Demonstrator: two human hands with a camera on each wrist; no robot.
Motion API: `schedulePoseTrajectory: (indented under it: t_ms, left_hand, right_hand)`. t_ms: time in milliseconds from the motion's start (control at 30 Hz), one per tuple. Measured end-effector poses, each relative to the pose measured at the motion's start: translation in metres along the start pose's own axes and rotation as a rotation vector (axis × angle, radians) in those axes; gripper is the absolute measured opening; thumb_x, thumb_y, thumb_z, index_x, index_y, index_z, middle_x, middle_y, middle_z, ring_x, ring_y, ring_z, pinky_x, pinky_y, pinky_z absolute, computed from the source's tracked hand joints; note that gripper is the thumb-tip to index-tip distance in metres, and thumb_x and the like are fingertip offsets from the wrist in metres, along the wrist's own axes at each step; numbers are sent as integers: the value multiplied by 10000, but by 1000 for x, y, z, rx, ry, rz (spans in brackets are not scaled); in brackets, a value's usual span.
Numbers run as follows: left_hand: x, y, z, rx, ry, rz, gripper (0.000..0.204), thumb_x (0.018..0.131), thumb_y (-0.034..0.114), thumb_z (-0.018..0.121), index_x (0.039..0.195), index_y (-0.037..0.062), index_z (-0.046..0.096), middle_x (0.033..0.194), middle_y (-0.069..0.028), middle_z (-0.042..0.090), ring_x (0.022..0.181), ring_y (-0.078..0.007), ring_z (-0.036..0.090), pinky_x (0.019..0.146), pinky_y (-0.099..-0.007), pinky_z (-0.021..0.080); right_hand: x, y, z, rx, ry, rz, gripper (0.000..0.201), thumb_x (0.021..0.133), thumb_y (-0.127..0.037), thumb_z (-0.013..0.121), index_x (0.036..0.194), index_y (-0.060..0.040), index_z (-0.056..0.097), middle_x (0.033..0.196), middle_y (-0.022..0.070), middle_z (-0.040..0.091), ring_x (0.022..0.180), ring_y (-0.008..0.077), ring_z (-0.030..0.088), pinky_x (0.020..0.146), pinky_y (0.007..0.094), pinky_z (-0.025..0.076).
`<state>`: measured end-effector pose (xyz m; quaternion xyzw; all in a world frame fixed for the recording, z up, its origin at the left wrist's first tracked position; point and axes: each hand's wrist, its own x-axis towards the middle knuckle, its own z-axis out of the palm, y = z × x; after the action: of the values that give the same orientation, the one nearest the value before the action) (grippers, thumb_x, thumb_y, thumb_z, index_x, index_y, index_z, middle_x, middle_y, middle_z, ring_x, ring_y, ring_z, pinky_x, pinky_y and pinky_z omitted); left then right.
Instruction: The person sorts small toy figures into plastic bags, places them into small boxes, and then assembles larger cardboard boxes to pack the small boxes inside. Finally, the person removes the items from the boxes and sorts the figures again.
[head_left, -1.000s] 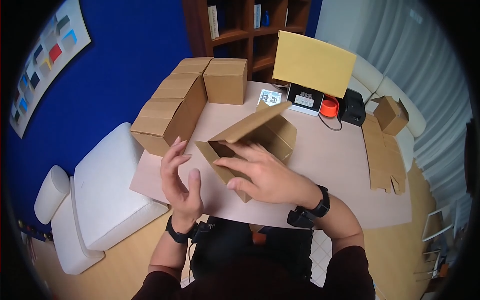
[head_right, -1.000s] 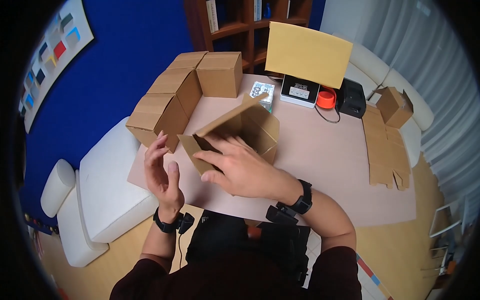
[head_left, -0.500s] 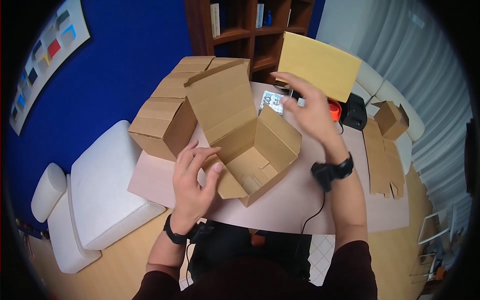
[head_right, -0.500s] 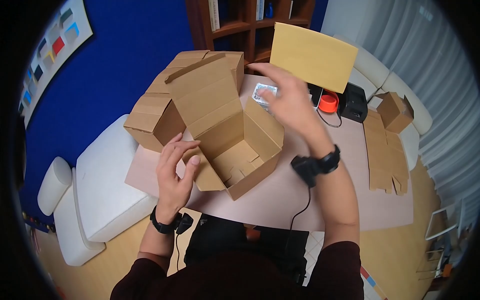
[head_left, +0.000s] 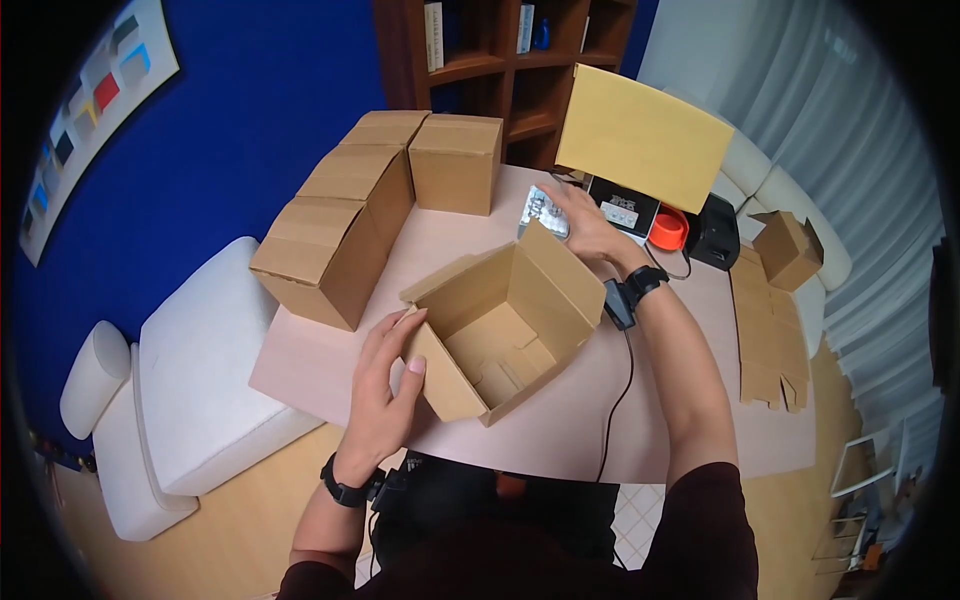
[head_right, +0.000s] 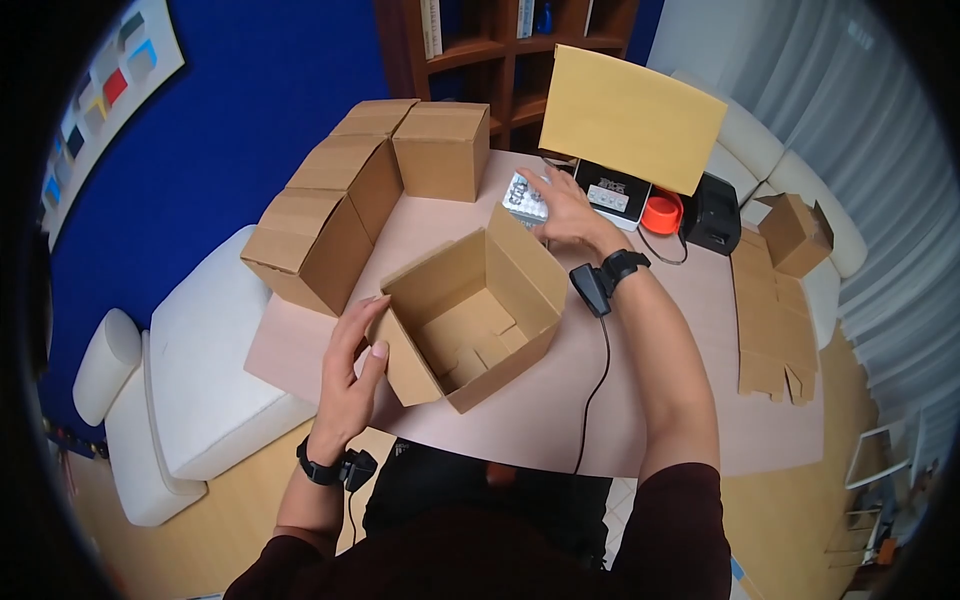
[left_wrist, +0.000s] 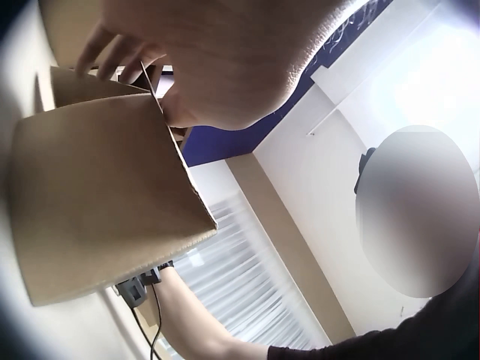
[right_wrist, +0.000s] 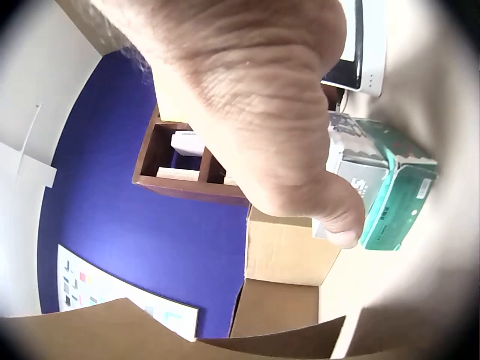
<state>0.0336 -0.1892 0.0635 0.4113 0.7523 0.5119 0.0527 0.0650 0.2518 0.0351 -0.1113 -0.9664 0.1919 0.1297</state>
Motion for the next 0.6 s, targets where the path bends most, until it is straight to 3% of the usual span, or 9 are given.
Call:
schedulePoseTrajectory:
  t_ms: [133, 233, 300, 367, 433, 600]
  left_hand:
    - [0, -13, -4, -214, -85, 5, 688, 891, -21, 519, 1574, 59, 512, 1606, -164, 477, 1533, -314, 427, 1258, -459, 359]
    - [1, -14, -6, -250, -119, 0, 789, 815, -96, 477, 1590, 48, 490, 1622, -154, 458, 1553, -309, 405, 1280, -463, 336]
    - [1, -15, -4, -265, -118, -7, 777, 832, -91, 510, 1595, 50, 484, 1630, -143, 451, 1548, -295, 411, 1279, -456, 337]
    - [1, -18, -2, -280, -121, -11, 767, 849, -86, 544, 1600, 53, 477, 1637, -133, 443, 1542, -282, 418, 1278, -448, 337]
    - [2, -22, 0, -385, -133, -51, 733, 898, -20, 637, 1606, 48, 461, 1636, -115, 447, 1533, -260, 424, 1276, -438, 333]
    - [-2, -24, -3, -495, -141, -77, 784, 919, 162, 758, 1620, 41, 428, 1619, -102, 454, 1509, -247, 445, 1253, -429, 347]
  right_hand:
    - [4, 7, 6, -89, -87, 59, 1115, 633, -244, 932, 1638, -277, 451, 1663, 303, 336, 1545, 502, 312, 1290, 525, 287]
    - [4, 6, 7, 49, -33, 69, 1066, 637, -241, 926, 1610, -288, 495, 1662, 291, 344, 1541, 491, 326, 1278, 529, 310]
    - [5, 7, 9, -141, -46, 90, 1046, 634, -226, 923, 1595, -277, 514, 1648, 282, 363, 1529, 490, 341, 1271, 518, 327]
    - [3, 6, 11, -132, -34, 93, 1042, 624, -198, 921, 1587, -249, 525, 1638, 281, 380, 1519, 485, 361, 1264, 486, 348]
    - [1, 5, 11, 35, 43, 110, 994, 620, -156, 908, 1552, -220, 569, 1611, 273, 416, 1475, 476, 423, 1253, 459, 369]
    - [-36, -9, -28, 126, 271, 113, 918, 624, -113, 884, 1502, -132, 617, 1543, 242, 480, 1395, 436, 510, 1221, 451, 406]
